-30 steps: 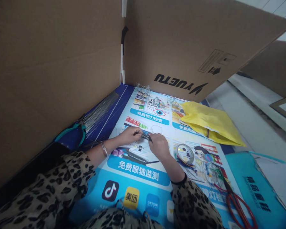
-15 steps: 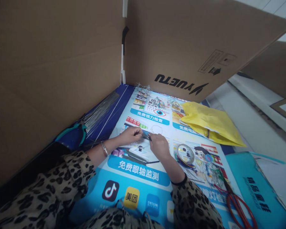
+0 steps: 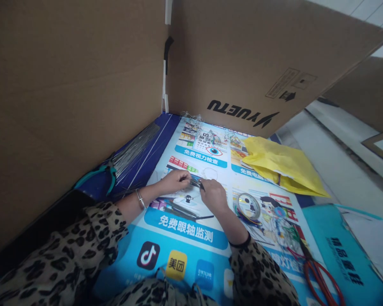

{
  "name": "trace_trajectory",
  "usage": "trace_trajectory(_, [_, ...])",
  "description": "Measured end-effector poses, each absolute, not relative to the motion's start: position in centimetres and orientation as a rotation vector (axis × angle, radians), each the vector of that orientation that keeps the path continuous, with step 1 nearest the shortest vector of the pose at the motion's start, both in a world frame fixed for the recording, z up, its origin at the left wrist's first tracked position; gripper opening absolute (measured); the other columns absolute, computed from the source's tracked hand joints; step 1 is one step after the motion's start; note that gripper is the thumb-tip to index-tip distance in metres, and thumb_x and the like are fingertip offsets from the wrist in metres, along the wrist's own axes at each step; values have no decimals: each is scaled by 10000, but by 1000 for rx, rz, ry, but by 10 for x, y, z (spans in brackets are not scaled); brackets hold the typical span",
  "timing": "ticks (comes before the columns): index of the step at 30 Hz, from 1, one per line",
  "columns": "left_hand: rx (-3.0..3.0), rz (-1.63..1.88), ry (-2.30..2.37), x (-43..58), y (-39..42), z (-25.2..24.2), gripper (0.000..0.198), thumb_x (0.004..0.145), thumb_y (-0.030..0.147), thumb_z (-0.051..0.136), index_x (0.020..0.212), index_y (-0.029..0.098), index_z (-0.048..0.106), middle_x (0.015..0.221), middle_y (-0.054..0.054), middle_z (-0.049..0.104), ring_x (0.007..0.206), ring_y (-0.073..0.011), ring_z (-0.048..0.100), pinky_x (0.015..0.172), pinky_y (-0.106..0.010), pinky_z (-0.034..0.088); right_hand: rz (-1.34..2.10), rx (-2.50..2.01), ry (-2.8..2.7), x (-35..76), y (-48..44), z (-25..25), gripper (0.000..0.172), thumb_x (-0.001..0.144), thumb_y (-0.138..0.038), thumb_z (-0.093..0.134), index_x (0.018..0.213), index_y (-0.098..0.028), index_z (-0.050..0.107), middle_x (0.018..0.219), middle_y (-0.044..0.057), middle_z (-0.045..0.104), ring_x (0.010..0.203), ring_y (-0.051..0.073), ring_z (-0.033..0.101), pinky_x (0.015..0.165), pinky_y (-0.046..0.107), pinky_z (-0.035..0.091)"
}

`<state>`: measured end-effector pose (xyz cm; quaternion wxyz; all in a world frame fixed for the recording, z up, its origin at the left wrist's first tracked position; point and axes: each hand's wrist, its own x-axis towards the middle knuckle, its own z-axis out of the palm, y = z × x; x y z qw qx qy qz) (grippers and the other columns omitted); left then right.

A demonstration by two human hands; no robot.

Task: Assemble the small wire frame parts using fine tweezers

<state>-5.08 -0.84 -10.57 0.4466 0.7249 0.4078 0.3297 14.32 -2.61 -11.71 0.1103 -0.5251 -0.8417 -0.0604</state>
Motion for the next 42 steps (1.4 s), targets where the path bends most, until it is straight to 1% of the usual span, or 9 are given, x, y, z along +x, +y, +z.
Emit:
trace_trajectory(5, [1747,814,997,-51,-8,-107,80,675,135,433,675,142,513,606,35,491,552,-82,451,526,-187,355,-139,-1461,-2451,145,-25,-117,269,776,-185,477,1018,-179,595,828,52,622,824,186,495,756,279,342])
trace_trajectory(14, [1689,806,1025,-51,-9,-102,77,700,150,449,688,140,524,600,32,522,546,-81,469,531,-188,372,-94,-1465,-2460,145,-23,-116,241,777,-183,479,986,-182,600,809,49,615,820,180,492,747,281,344])
trace_trajectory(19, [1611,838,999,-51,-10,-101,71,722,175,460,700,142,519,609,31,527,560,-87,510,551,-198,400,-95,-1467,-2455,145,-23,-116,235,780,-186,475,978,-178,602,809,55,615,821,181,495,737,282,344])
trace_trajectory(26, [1461,905,985,-51,-11,-95,121,754,230,481,675,140,495,566,34,509,522,-72,471,534,-192,376,-64,-1480,-2406,145,-22,-115,215,779,-186,466,939,-174,610,793,48,612,799,177,496,722,275,343])
trace_trajectory(30, [1458,935,997,-51,-10,-95,135,747,239,496,657,139,495,568,31,515,524,-69,461,546,-197,381,-92,-1491,-2416,144,-23,-115,209,783,-191,464,935,-179,606,787,47,608,799,177,490,721,273,336])
trace_trajectory(34, [1439,972,1003,-50,-10,-96,143,737,265,512,675,136,513,576,31,521,534,-72,469,554,-202,394,-116,-1515,-2420,144,-22,-115,215,793,-193,443,942,-183,598,788,49,609,796,176,491,706,269,333])
trace_trajectory(42, [1476,1028,1076,-52,-11,-97,151,761,284,499,706,144,513,576,27,529,548,-84,487,552,-199,397,-76,-1515,-2397,144,-22,-116,208,790,-193,452,936,-183,601,796,47,610,802,178,492,717,267,335])
